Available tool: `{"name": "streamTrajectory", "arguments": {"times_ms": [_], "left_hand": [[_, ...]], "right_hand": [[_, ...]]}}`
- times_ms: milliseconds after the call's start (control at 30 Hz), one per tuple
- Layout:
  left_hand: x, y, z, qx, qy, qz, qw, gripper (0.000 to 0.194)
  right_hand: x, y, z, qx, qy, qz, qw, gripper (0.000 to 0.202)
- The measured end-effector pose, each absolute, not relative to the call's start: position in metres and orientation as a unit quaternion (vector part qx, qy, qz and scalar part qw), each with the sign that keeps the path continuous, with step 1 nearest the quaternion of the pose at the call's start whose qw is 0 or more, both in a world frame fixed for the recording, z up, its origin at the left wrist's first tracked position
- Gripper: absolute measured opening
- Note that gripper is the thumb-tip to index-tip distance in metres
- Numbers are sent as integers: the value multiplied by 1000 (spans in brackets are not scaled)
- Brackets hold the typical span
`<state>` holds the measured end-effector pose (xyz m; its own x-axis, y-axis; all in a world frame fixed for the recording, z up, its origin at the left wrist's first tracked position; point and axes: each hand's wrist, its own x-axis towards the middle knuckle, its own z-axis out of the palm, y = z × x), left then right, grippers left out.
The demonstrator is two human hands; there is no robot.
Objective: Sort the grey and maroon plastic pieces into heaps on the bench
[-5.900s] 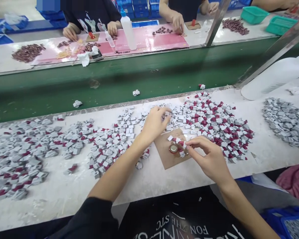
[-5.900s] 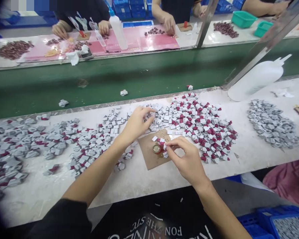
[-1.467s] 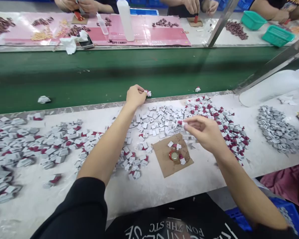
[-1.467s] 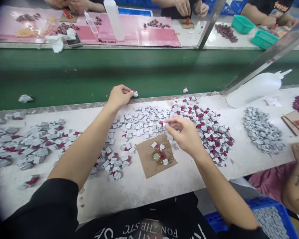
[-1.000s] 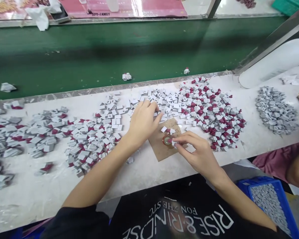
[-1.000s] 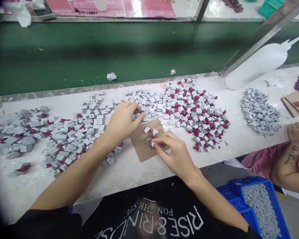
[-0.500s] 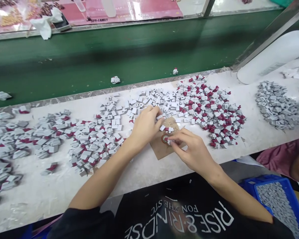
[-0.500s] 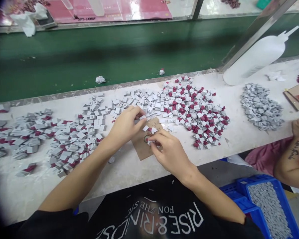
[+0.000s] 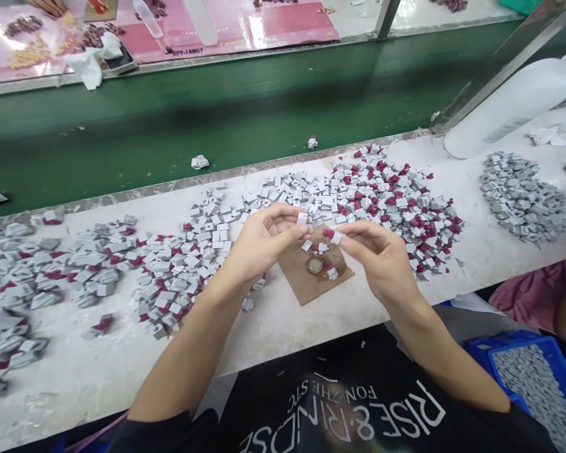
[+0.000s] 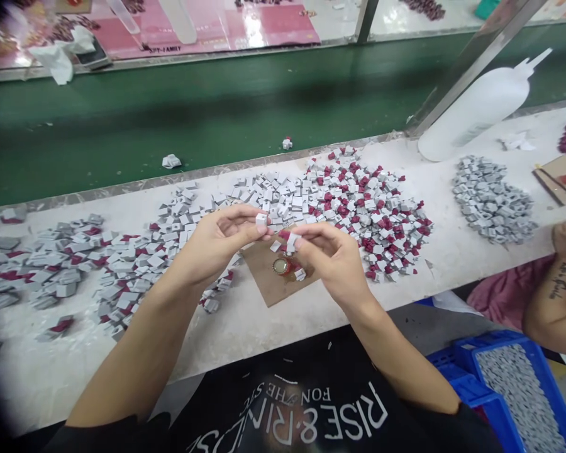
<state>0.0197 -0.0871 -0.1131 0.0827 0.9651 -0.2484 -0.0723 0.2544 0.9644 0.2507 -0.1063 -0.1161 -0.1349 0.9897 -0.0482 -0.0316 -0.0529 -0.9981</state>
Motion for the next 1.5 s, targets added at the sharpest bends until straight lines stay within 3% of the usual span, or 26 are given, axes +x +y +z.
{"name": "streamTrajectory", "arguments": {"times_ms": [100,233,533,700,867,1100,1233,1300,1367,1500], "left_hand": [[32,-89,-107,398,474,461,636,34],[43,-88,-107,403,440,476,646,36],[46,-86,-115,410,469,454,637,41],[43,-86,-113,426,466,443,637,32],[33,-90,-110,463,453,398,650,28],[10,-87,-112,460,481,432,609,29],[-25,-74,-113,446,549,476,522,36],[-46,-63,-118,429,604,516,430,36],[-64,-49,-124,416,656,526,346,34],[-84,-12,-135,404,725,481,281,23]], "right_hand": [[247,-92,-119,-429,-414,606,527,15],[243,-85,-121,-404,-386,631,538,21],[247,-84,-126,-471,-449,588,480,35],[248,-83,-123,-474,-453,591,470,32],[252,-78,-114,-449,-501,619,405,24],[231,-56,-115,-412,-533,654,344,31],[197,-4,-117,-395,-627,595,312,26],[168,32,-121,-455,-675,492,309,29],[135,66,-125,-533,-721,363,254,28],[75,109,-134,-551,-738,330,208,22]]}}
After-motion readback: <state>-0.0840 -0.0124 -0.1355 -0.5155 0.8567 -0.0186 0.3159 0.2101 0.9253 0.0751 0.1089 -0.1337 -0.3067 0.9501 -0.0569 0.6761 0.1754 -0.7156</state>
